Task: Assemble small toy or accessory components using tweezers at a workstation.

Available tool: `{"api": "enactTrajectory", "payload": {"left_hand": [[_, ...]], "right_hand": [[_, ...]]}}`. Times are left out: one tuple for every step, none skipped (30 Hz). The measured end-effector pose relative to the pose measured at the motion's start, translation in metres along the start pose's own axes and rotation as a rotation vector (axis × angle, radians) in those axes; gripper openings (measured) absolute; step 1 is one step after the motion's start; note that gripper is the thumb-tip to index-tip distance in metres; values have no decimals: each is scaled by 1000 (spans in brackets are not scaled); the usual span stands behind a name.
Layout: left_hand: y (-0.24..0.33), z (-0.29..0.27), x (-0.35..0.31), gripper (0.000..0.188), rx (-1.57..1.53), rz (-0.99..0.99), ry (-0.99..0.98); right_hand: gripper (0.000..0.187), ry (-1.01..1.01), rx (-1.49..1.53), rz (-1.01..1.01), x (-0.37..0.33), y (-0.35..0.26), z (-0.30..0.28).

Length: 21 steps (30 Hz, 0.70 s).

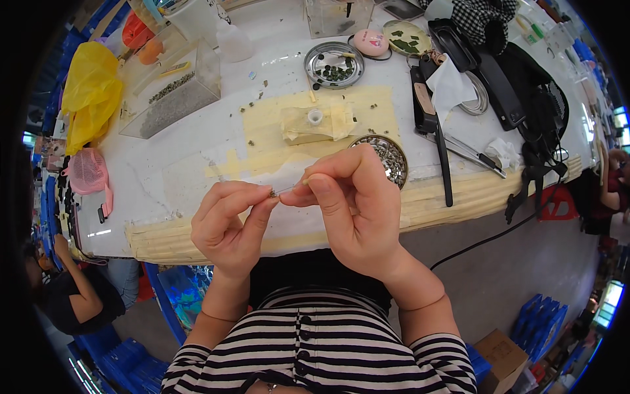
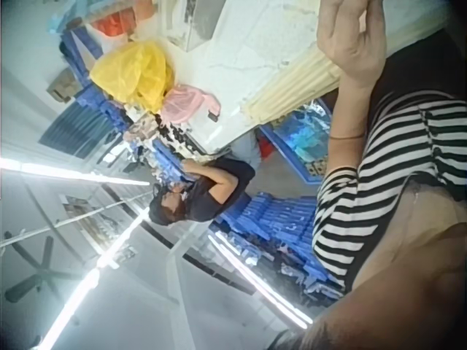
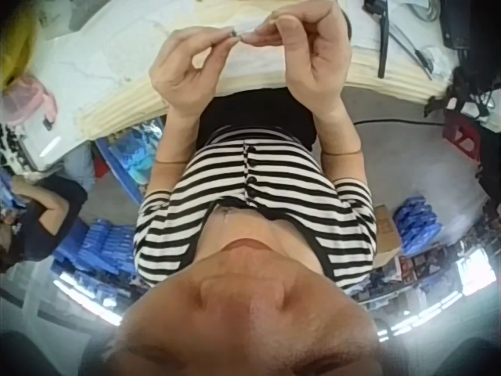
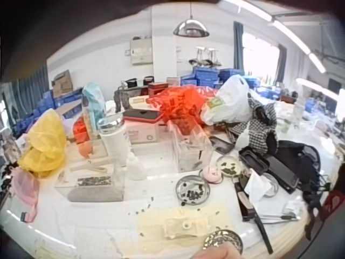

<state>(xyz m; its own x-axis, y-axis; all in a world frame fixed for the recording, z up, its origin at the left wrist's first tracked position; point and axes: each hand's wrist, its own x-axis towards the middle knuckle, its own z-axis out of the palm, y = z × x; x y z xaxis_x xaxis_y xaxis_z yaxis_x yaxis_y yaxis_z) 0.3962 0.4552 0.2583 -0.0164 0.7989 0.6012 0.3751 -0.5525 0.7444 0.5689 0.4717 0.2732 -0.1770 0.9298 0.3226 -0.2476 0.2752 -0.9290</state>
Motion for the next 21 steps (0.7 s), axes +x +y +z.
{"api": "enactTrajectory", "payload": {"left_hand": [[0, 0, 0, 24, 0, 1, -1], [0, 0, 0, 24, 0, 2, -1], [0, 0, 0, 24, 0, 3, -3], [0, 0, 0, 24, 0, 3, -5], [0, 0, 0, 24, 0, 4, -6], [0, 0, 0, 24, 0, 3, -5], [0, 0, 0, 24, -1, 1, -5], [-1, 0, 0, 24, -3, 0, -4], [-1, 0, 0, 24, -7, -6, -4], [-1, 0, 0, 24, -11, -12, -4], [-1, 0, 0, 24, -13, -18, -4], [-1, 0, 0, 23, -15, -22, -5], [-1, 0, 0, 23, -17, -25, -6], [-1, 0, 0, 23, -20, -29, -8], [-1, 0, 0, 23, -23, -30, -6], [-1, 0, -1, 22, -26, -32, -5], [-1, 0, 0, 22, -28, -32, -3], [-1, 0, 0, 22, -28, -31, 0], [-1, 0, 0, 22, -27, -31, 3], [-1, 1, 0, 22, -30, -29, 5], [0, 1, -1, 21, -35, -49, 3]], "right_hand": [[9, 0, -4, -5, 0, 0, 0], [9, -5, -12, -7, 0, 0, 0], [9, -10, -20, -10, 1, 0, -1], [9, -14, -28, -13, 1, -1, -1], [9, -15, -35, -13, 1, -1, -1], [9, -16, -41, -14, 1, -1, -1], [9, -17, -48, -15, 1, 0, -1], [9, -9, -38, -9, 1, 0, -1], [9, -2, -29, -4, 1, 0, -1], [9, 6, -19, 2, 1, 0, 0], [9, 39, 16, 22, 2, -1, 0], [9, 71, 50, 42, 3, -2, 1], [9, 103, 85, 63, 4, -4, 1], [9, 111, 60, 46, 6, -5, -1], [9, 119, 35, 29, 8, -7, -5], [9, 127, 10, 12, 11, -7, -7], [8, 202, -48, -45, 14, -7, -7], [8, 223, -265, -150, 18, -7, -10], [7, 242, -482, -255, 24, -6, -15], [7, 261, -703, -360, 30, -5, -20], [7, 313, -762, -453, 38, -2, -21]]}}
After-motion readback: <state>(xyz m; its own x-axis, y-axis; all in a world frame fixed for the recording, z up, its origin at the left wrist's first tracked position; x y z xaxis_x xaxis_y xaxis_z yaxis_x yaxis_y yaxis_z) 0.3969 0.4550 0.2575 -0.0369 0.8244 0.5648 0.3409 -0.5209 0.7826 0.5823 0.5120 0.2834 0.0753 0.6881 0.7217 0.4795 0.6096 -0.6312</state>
